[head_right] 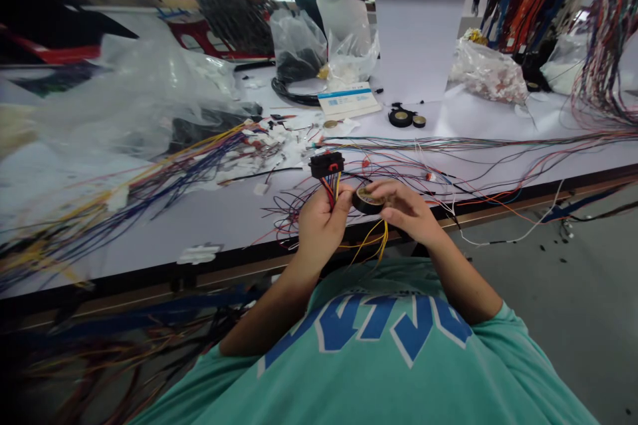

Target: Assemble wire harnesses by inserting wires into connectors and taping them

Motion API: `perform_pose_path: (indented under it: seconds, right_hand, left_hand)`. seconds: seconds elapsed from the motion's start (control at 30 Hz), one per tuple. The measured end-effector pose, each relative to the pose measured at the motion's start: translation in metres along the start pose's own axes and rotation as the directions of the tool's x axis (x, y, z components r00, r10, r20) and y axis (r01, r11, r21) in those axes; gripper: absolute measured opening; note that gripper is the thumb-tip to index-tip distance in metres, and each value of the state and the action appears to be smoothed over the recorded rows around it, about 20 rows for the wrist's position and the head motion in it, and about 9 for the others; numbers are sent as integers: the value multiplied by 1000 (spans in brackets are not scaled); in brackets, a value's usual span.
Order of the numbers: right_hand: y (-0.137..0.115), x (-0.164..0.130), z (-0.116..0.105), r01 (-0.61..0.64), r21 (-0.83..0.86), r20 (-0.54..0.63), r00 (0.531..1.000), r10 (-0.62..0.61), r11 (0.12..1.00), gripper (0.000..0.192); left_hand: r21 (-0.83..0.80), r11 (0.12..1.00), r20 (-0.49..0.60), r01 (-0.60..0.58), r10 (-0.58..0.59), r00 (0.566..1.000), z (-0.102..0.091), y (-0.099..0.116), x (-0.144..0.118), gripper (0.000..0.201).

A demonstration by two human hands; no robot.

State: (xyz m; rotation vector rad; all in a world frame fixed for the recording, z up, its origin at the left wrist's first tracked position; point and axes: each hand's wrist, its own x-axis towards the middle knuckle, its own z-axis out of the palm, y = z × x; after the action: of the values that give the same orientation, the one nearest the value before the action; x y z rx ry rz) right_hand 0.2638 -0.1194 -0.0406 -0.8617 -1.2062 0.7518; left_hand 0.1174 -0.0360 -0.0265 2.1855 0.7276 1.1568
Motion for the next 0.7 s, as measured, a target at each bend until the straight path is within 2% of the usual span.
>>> perform_pose_path:
  seconds: [0.07, 0.1, 0.17, 0.23, 0.3, 0.37, 0.47, 0.6, 0.7]
  right_hand:
    - [3, 1, 7, -114, 214, -173, 973, 152, 970, 29]
    - [4, 2, 10, -184, 314, -201, 946, 255, 931, 29]
    - [8, 4, 14, -348, 464, -130, 883, 452, 815, 29]
    - [11, 5, 14, -478, 546, 12, 826, 564, 688, 27]
    - [13, 5, 12, -536, 590, 120, 798, 591, 604, 21]
    - [14, 4, 10, -548, 610, 176, 799, 575, 573, 15]
    - [14, 3, 11, -561, 597, 182, 791, 585, 573, 16]
    - [11, 4, 12, -632, 498, 166, 741, 650, 593, 22]
    - [8, 3, 8, -669, 422, 259, 736, 626, 612, 26]
  left_hand:
    - [9, 1000, 11, -7, 7, 1000, 3, 1, -2, 26]
    - [7, 1000, 29, -10, 10, 1000, 4, 1, -3, 26]
    - [-9, 1000, 69, -15, 16, 998, 6, 3, -4, 27]
    - [-46, 999, 96, -6, 10, 995, 6, 4, -4, 28]
    - [-94, 995, 115, 18, -7, 993, 6, 5, -3, 28]
    - [-143, 989, 131, 46, -27, 991, 5, 6, -2, 27]
    - [-209, 975, 146, 74, -43, 988, 5, 6, 1, 25]
    - [-285, 951, 227, 119, -54, 972, 4, 7, 3, 31]
    - [-324, 932, 292, 165, -68, 954, 2, 10, 4, 36]
